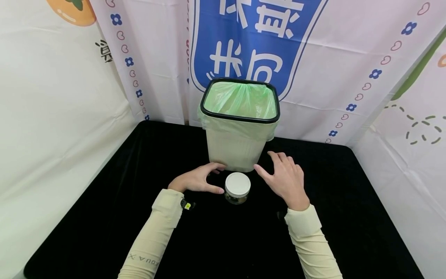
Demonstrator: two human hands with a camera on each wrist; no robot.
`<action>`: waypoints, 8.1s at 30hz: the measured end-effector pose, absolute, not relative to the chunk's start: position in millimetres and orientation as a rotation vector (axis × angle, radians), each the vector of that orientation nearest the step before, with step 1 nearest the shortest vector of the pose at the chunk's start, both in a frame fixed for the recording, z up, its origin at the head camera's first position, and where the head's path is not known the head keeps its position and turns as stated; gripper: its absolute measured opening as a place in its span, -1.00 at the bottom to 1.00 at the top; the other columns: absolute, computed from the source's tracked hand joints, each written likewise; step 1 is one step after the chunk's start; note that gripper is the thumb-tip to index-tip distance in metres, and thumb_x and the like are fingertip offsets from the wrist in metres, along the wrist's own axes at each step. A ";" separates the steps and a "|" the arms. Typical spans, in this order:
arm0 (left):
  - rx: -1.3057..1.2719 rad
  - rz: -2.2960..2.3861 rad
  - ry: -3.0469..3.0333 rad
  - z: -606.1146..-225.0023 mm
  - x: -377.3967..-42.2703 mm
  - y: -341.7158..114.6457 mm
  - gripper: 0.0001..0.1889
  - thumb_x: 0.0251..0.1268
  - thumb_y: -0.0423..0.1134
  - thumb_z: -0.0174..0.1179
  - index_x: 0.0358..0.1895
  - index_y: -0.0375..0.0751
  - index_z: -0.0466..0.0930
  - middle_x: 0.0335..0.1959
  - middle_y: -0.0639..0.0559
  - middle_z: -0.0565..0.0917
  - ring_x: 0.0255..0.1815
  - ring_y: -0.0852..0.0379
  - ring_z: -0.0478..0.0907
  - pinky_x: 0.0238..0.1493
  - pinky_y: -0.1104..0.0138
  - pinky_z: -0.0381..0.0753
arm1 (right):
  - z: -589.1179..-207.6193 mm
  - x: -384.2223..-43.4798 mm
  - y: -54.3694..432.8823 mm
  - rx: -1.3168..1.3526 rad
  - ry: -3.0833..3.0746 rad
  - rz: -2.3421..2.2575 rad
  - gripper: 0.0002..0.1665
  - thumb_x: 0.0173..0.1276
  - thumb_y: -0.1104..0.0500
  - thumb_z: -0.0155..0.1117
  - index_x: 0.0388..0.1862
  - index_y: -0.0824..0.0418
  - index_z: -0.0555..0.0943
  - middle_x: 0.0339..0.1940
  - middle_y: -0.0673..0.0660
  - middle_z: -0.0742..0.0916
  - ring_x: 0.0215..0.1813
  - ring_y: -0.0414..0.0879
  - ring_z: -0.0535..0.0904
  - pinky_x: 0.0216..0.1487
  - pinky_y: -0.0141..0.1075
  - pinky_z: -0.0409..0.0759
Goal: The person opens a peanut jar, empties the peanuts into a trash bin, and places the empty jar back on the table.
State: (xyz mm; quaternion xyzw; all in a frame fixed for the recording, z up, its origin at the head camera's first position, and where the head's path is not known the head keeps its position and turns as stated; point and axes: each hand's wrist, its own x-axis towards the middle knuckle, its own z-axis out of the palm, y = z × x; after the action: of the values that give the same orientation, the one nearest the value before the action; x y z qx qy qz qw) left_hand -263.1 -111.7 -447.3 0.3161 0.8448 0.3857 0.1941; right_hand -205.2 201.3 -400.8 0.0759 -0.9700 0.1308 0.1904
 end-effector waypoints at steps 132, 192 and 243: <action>0.995 1.520 2.192 -483.5 -243.3 -47.1 0.02 -0.07 -0.31 0.69 0.54 -0.16 0.32 0.35 -0.09 0.61 0.24 0.01 0.61 0.28 0.17 0.64 | -430.7 -194.9 128.4 0.721 -2.471 0.322 -0.50 0.28 -0.29 0.41 -0.03 0.02 0.77 -0.14 0.08 0.76 -0.19 0.00 0.64 -0.44 -0.12 0.73; 1.098 1.602 1.994 -453.8 -226.8 -44.3 -0.13 -0.04 -0.40 0.63 0.44 -0.19 0.45 0.25 -0.17 0.67 0.11 0.11 0.68 0.16 0.25 0.72 | -393.8 -171.6 134.5 0.776 -2.419 0.363 -0.56 0.23 -0.25 0.48 -0.13 0.03 0.80 -0.25 0.03 0.72 -0.24 -0.05 0.61 -0.49 -0.19 0.69; 1.119 1.587 1.903 -454.6 -227.0 -44.8 -0.29 0.04 -0.39 0.59 0.32 -0.22 0.53 0.14 -0.16 0.72 0.01 0.11 0.72 0.10 0.21 0.76 | -393.5 -171.8 134.1 0.880 -2.384 0.360 -0.55 0.24 -0.23 0.48 -0.11 0.07 0.83 -0.22 0.04 0.72 -0.22 -0.06 0.61 -0.42 -0.20 0.73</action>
State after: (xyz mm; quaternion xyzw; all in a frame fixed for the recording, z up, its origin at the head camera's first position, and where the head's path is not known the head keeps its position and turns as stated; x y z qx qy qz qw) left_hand -227.0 -44.8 -454.6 0.4023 0.6844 0.5708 0.2097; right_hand -171.8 134.1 -393.5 0.3290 -0.8906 0.1346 0.2837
